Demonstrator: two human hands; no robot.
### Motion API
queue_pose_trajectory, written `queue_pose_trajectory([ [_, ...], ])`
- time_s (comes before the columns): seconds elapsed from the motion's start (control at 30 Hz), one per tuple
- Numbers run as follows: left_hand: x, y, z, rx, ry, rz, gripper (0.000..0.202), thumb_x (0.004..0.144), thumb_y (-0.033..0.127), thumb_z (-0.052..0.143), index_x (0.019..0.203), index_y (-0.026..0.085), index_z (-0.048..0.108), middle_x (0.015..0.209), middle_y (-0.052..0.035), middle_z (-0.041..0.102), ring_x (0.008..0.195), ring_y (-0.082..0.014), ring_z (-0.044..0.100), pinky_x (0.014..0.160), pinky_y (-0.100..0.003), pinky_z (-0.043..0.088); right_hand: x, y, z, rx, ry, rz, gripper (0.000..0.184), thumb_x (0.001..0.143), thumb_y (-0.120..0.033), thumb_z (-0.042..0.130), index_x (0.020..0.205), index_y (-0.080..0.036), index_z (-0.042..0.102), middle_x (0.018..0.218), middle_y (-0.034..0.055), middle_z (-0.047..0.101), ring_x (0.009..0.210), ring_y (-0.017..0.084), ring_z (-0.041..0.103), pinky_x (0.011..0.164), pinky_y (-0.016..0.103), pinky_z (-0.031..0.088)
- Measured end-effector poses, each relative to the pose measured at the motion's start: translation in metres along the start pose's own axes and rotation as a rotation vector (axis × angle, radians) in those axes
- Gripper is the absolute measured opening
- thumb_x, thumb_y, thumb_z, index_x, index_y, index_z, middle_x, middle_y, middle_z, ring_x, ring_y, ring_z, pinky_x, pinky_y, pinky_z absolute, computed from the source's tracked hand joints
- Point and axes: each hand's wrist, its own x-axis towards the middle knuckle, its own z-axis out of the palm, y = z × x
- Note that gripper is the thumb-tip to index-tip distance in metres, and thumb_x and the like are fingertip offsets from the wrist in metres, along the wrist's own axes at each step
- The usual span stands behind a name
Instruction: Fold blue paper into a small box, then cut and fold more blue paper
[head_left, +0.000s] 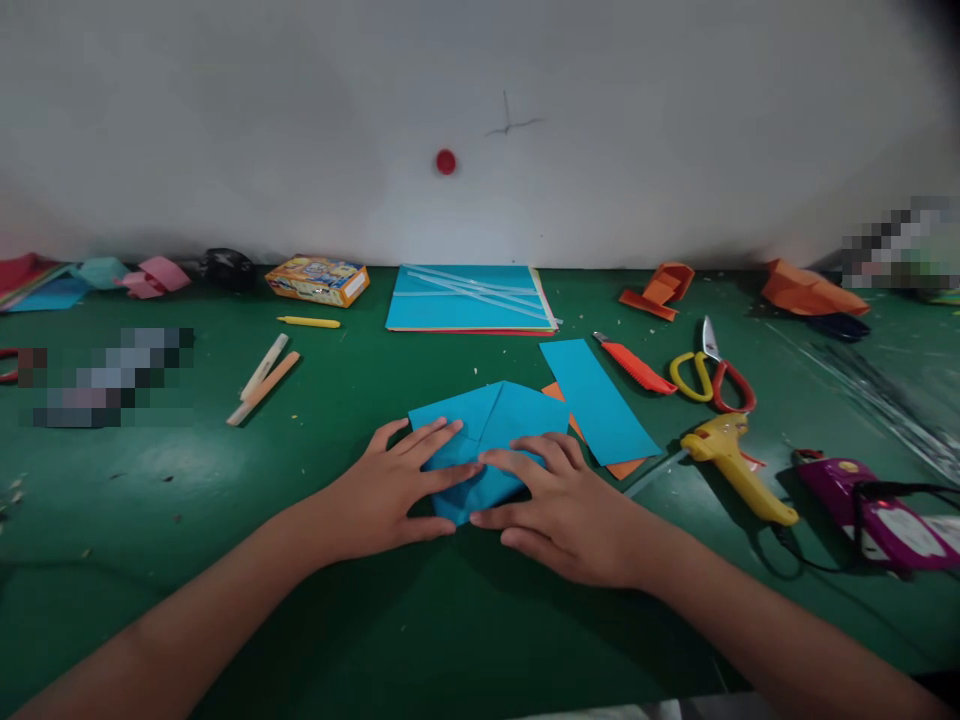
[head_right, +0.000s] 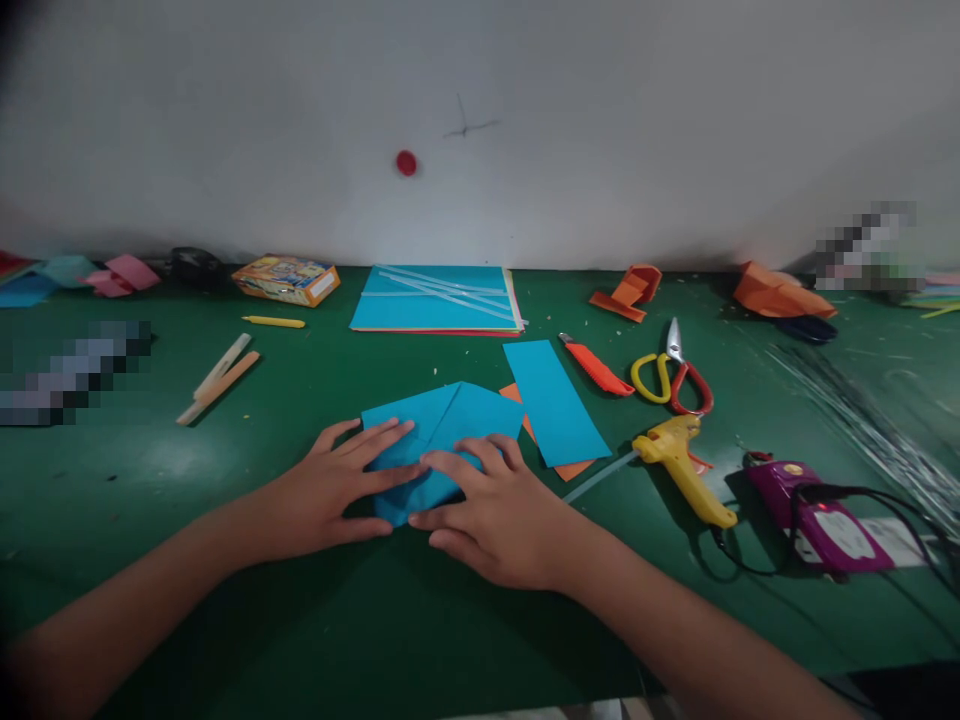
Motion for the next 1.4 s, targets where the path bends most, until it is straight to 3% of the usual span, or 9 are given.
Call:
queue_pose_trajectory([
  [0.2,0.001,0.002,-0.002,-0.002,-0.052,-0.014,0.066,0.098,0.06,0.063,0.158,0.048,0.039,0.174,-0.0091,0.02,0.156,-0.04,0.027,0.12,-0.065,0.017,-0.005,0.011,-0.015,0.037,-0.02,0.1,0.037,0.11,-0.042,0.041,0.119,-0.041,0.078,0.162,0.0014,0.043,0.143,0.04,0.035,0.112,0.071,0.026],
  [0.3,0.002,0.002,-0.004,-0.006,-0.071,-0.022,0.066,0.099,0.06,0.062,0.159,0.049,0.036,0.174,-0.0088,0.02,0.157,-0.0403,0.026,0.12,-0.066,0.017,-0.01,0.023,-0.021,0.062,-0.032,0.155,0.039,0.109,-0.046,0.042,0.111,-0.042,0.081,0.162,-0.0007,0.043,0.144,0.039,0.034,0.111,0.068,0.03],
  [0.5,0.003,0.002,-0.007,0.0,-0.098,-0.034,0.065,0.1,0.061,0.06,0.159,0.05,0.035,0.175,-0.0073,0.015,0.157,-0.0415,0.024,0.119,-0.067,0.018,-0.022,0.051,-0.035,0.14,-0.078,0.256,0.043,0.107,-0.052,0.042,0.104,-0.042,0.084,0.166,-0.0057,0.037,0.149,0.041,0.026,0.116,0.07,0.026],
  [0.77,0.002,0.0,-0.004,-0.003,-0.043,-0.006,0.064,0.1,0.06,0.059,0.159,0.049,0.036,0.175,-0.0041,0.016,0.156,-0.0403,0.028,0.122,-0.062,0.015,-0.029,0.063,-0.043,0.177,-0.093,0.256,0.047,0.107,-0.052,0.04,0.102,-0.038,0.085,0.159,-0.0013,0.047,0.145,0.04,0.032,0.115,0.066,0.032],
  [1.07,0.002,0.002,-0.008,-0.015,-0.091,-0.018,0.064,0.101,0.059,0.057,0.16,0.049,0.034,0.175,-0.008,0.016,0.157,-0.0416,0.023,0.119,-0.069,0.018,-0.031,0.067,-0.041,0.188,-0.056,0.213,0.046,0.108,-0.05,0.042,0.101,-0.034,0.085,0.155,0.0022,0.052,0.144,0.038,0.036,0.113,0.064,0.037],
  [1.23,0.002,0.002,-0.012,-0.035,-0.09,-0.008,0.064,0.1,0.056,0.061,0.159,0.048,0.037,0.174,-0.0084,0.018,0.157,-0.0429,0.025,0.119,-0.07,0.019,-0.034,0.079,-0.04,0.087,0.055,0.155,0.033,0.105,-0.039,0.049,0.104,-0.028,0.08,0.143,0.0068,0.061,0.137,0.033,0.046,0.112,0.058,0.039],
  [1.4,-0.002,-0.001,-0.021,-0.082,-0.113,0.025,0.066,0.099,0.05,0.064,0.159,0.045,0.038,0.174,-0.0082,0.02,0.156,-0.0423,0.026,0.12,-0.07,0.018,-0.035,0.09,-0.036,0.068,0.171,0.208,0.023,0.099,-0.029,0.054,0.117,-0.023,0.068,0.128,0.0103,0.07,0.124,0.03,0.059,0.106,0.051,0.047],
])
